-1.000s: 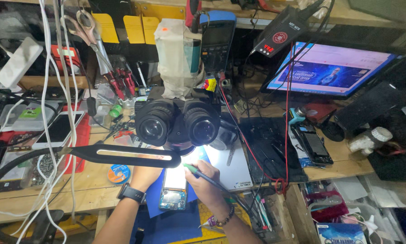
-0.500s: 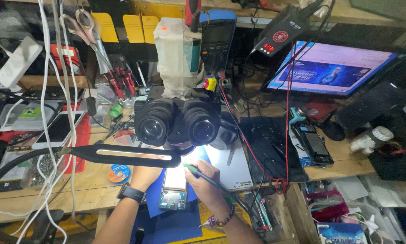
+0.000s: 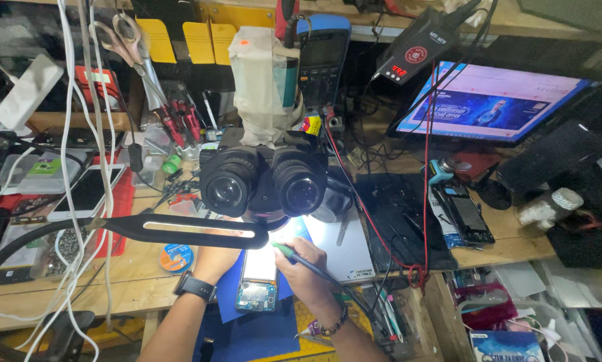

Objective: The person uses a green-handled tool to work on a small electronic device placed on a blue mat under a microscope. They then pick up a smartphone, open its back cover, and manipulate the internal components with their hands.

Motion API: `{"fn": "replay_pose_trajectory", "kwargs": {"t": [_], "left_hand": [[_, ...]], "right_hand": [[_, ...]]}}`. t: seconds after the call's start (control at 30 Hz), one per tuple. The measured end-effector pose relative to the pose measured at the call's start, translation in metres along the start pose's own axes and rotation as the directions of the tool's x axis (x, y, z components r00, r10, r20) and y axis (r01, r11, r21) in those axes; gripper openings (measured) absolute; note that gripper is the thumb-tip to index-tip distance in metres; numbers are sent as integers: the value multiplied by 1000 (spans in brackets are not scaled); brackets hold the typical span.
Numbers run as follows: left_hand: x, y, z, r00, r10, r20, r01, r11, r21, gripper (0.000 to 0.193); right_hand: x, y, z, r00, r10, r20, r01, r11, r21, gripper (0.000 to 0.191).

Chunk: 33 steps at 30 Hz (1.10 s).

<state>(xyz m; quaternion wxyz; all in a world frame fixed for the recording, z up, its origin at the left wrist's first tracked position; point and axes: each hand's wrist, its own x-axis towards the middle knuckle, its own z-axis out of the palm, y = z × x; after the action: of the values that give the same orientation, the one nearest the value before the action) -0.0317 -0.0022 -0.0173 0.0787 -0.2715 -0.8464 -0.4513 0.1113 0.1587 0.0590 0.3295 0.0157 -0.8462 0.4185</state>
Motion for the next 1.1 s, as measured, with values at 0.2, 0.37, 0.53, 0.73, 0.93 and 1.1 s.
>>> {"fn": "replay_pose_trajectory", "kwargs": {"t": [0.2,0.37,0.53,0.73,0.93,1.1], "left_hand": [[4,-2,6,968,231,-101,-236,971,-43,13],[-1,-2,-3,998,62,-34,-61,998,16,16],[2,6,-9,997,-8,-72,8,1000,1,12],[1,5,-8,998,-13,-62,15,1000,17,9],[1,9,-11,998,-14,-60,13,1000,-9,7],[1,12,-14,997,0,-71,-5,998,-65,8]], "right_hand": [[-1,7,-4,997,-78,-24,78,997,17,10],[-3,13,3,993,104,51,-105,994,31,15],[-4,21,14,985,171,4,-172,985,30,10],[1,36,24,963,267,46,-266,900,345,10],[-2,30,26,989,140,-43,-136,987,82,14],[-1,19,24,995,72,-63,-74,997,-25,12]]}}
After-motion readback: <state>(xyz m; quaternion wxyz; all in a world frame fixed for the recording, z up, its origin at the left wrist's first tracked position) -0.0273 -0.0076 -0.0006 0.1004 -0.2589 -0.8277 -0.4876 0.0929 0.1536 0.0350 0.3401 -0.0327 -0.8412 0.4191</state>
